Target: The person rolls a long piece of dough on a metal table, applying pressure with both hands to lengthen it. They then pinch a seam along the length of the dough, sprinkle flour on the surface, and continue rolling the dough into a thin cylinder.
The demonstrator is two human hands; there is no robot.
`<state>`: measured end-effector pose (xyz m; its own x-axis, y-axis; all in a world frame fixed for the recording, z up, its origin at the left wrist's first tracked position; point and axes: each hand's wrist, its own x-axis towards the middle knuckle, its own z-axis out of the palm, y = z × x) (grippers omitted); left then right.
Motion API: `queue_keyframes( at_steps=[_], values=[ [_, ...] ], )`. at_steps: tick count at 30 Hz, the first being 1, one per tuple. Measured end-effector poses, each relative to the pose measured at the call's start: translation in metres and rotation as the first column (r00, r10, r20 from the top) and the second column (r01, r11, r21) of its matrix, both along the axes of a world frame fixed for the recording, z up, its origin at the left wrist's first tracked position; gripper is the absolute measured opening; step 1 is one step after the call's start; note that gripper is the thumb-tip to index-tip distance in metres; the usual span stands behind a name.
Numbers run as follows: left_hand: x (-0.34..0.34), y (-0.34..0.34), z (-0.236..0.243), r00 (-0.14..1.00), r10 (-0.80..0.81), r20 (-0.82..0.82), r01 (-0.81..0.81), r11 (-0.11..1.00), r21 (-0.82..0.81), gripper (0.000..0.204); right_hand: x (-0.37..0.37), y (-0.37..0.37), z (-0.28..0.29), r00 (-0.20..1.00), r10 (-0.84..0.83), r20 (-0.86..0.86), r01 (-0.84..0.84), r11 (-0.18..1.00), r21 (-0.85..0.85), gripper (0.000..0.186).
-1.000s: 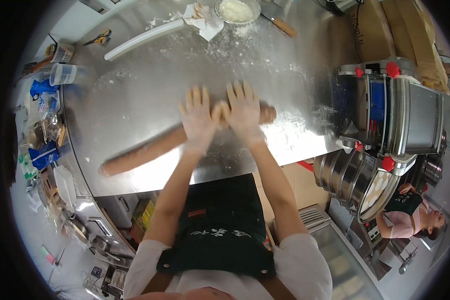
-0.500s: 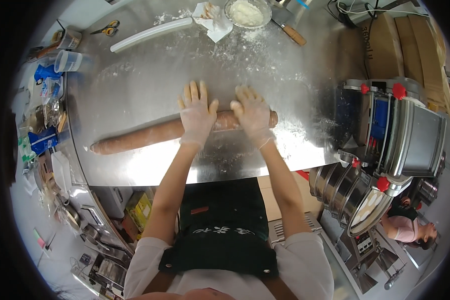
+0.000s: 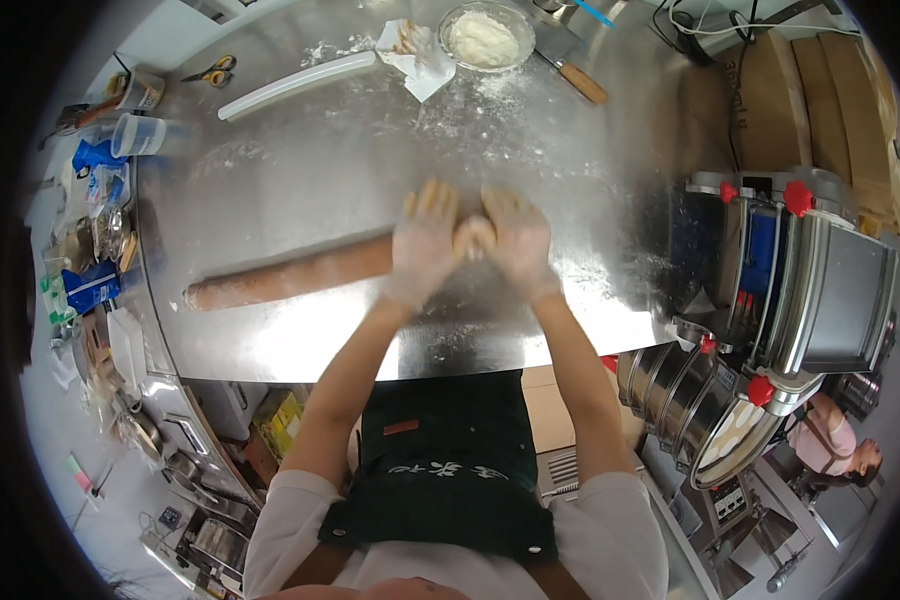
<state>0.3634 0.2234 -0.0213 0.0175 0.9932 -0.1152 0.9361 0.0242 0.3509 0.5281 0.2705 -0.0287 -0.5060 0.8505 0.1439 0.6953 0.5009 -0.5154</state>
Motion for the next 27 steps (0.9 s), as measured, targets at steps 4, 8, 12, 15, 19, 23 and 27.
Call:
queue_keyframes(
  at_steps=[4,8,12,15,19,23,27],
  values=[
    [-0.005,0.020,-0.018,0.992,0.086,-0.098,-0.065,0.978,0.198,0.064,-0.009,0.036,0.002,0.982,0.066,0.175,-0.105,0.968,0.227,0.046],
    [0.026,-0.094,-0.019,0.992,-0.124,-0.005,0.122,0.970,0.212,0.064,0.045,-0.088,-0.017,0.959,0.072,0.273,-0.112,0.985,0.133,0.056],
    [0.015,-0.057,-0.006,0.998,-0.060,0.010,0.059,0.990,0.125,0.059,0.025,-0.058,-0.018,0.991,-0.006,0.132,0.001,0.999,0.039,0.052],
    [-0.005,0.019,-0.013,0.990,0.115,-0.076,-0.097,0.972,0.213,0.058,-0.005,0.030,-0.004,0.994,-0.060,0.090,0.050,0.993,0.105,0.047],
    [-0.003,-0.007,-0.008,0.987,0.120,-0.107,-0.097,0.976,0.196,0.059,0.003,0.007,-0.011,0.965,0.036,0.261,-0.087,0.979,0.186,0.049],
    [-0.002,-0.080,0.015,0.994,-0.025,0.104,0.016,0.997,0.081,0.060,0.043,-0.071,-0.002,0.954,0.046,0.297,-0.049,0.999,0.004,0.054],
    [-0.084,-0.075,0.016,0.955,0.249,-0.160,-0.221,0.960,0.171,0.061,-0.015,-0.053,0.028,0.958,-0.158,0.241,0.141,0.986,0.088,0.055]
  ],
)
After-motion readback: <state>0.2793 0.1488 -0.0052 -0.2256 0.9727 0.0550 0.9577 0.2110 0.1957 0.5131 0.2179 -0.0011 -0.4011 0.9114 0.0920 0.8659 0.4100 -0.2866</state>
